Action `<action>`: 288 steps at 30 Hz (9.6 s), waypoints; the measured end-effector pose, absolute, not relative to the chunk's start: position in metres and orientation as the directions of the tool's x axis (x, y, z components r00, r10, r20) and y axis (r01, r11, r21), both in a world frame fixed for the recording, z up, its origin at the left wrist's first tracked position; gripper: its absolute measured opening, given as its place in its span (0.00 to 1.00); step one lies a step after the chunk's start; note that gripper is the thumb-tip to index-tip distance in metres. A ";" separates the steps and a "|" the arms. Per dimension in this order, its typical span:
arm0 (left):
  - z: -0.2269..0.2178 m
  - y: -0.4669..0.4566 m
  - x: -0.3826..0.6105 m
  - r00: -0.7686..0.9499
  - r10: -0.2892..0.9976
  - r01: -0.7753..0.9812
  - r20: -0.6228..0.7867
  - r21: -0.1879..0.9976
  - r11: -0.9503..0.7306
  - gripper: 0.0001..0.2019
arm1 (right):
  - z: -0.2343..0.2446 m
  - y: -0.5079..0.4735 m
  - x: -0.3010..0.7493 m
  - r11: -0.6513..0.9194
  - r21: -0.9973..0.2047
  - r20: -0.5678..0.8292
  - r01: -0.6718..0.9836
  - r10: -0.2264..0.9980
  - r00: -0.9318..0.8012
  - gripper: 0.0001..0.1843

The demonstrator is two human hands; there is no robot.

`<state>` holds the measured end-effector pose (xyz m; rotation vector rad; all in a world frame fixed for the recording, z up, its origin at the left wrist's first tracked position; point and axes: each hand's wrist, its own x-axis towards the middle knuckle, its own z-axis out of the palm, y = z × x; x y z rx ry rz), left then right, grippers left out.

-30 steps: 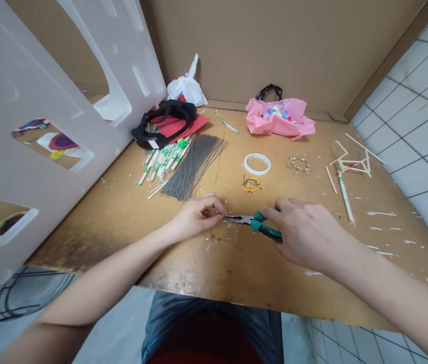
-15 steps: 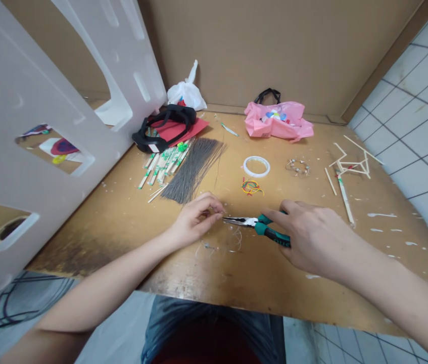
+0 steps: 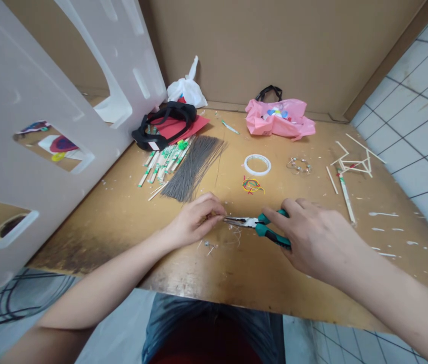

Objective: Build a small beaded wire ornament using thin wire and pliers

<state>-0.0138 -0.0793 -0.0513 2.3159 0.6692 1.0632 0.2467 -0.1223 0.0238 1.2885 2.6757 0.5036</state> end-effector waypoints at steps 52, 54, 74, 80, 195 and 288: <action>-0.054 -0.066 -0.010 0.245 0.969 -0.394 -0.001 0.914 0.101 0.12 | -0.083 -0.102 0.281 0.330 0.021 0.200 0.944 0.923 -0.327 0.27; -0.056 -0.066 -0.008 0.224 0.974 -0.421 -0.037 0.898 0.131 0.12 | -0.084 -0.100 0.279 0.341 -0.078 0.223 0.937 0.922 -0.317 0.28; -0.063 -0.069 -0.003 0.397 0.907 -0.387 -0.144 0.869 0.308 0.11 | -0.056 -0.095 0.196 -0.174 -0.985 -0.163 0.021 0.864 -0.476 0.15; -0.067 -0.069 -0.001 0.548 0.798 -0.368 -0.249 0.785 0.498 0.09 | -0.059 -0.096 0.194 -0.280 -0.948 -0.209 -0.150 0.906 -0.367 0.12; -0.066 -0.077 0.001 0.498 0.864 -0.106 -0.068 0.985 0.139 0.15 | -0.058 -0.105 0.180 -0.406 -0.814 -0.253 -0.416 0.892 -0.374 0.16; -0.068 -0.071 0.000 0.590 0.760 -0.047 -0.271 0.929 0.368 0.16 | -0.063 -0.097 0.191 -0.264 -0.963 -0.234 -0.047 0.913 -0.334 0.14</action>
